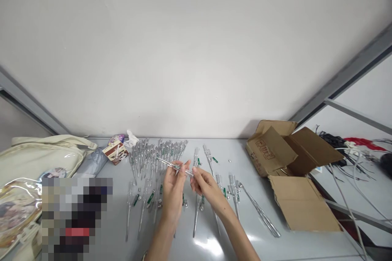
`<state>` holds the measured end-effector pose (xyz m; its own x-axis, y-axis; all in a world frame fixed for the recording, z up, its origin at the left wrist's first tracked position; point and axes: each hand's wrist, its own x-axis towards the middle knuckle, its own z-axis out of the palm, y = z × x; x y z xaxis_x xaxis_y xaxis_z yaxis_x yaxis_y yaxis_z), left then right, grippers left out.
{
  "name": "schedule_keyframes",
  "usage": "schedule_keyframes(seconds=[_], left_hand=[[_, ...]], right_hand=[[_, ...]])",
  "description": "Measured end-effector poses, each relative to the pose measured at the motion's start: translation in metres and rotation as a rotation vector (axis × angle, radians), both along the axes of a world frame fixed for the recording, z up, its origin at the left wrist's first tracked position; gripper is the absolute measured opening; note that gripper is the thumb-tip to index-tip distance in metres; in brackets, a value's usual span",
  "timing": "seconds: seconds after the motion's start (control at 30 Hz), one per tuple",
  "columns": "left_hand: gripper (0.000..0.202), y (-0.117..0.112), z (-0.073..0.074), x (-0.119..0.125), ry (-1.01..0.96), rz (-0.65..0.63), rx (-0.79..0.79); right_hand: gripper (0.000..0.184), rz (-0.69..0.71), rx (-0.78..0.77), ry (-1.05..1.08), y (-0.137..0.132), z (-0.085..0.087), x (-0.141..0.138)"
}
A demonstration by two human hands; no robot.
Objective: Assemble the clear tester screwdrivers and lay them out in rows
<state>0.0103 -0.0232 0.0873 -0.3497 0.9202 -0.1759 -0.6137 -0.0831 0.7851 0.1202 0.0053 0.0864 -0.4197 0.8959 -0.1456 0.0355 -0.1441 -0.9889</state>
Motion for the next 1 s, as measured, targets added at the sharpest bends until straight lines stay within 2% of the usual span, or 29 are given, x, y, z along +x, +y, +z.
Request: schedule_keyframes(seconds=[0.13, 0.33, 0.5, 0.67, 0.83, 0.93, 1.0], left_hand=[[0.029, -0.002, 0.005, 0.0, 0.13, 0.025, -0.022], [0.036, 0.001, 0.004, 0.001, 0.058, 0.05, -0.032], [0.038, 0.003, 0.002, 0.003, 0.136, 0.052, -0.07], [0.04, 0.003, 0.006, 0.0, 0.244, 0.044, -0.085], [0.035, 0.005, 0.001, 0.003, 0.423, -0.007, 0.019], [0.023, 0.006, -0.006, 0.009, 0.622, -0.145, 0.1], [0.02, 0.007, -0.009, 0.012, 0.674, -0.16, 0.134]], right_hand=[[0.052, 0.0, -0.032, 0.076, 0.002, -0.003, 0.002], [0.051, -0.075, 0.01, 0.115, 0.006, -0.012, 0.007], [0.045, -0.111, -0.036, 0.178, 0.008, -0.016, 0.01], [0.03, -0.158, -0.197, 0.385, 0.009, -0.016, 0.013], [0.027, -0.392, -0.468, 0.639, 0.014, -0.027, 0.002], [0.021, -0.423, -0.47, 0.731, 0.017, -0.028, -0.005], [0.018, -0.379, -0.47, 0.745, 0.018, -0.026, -0.008]])
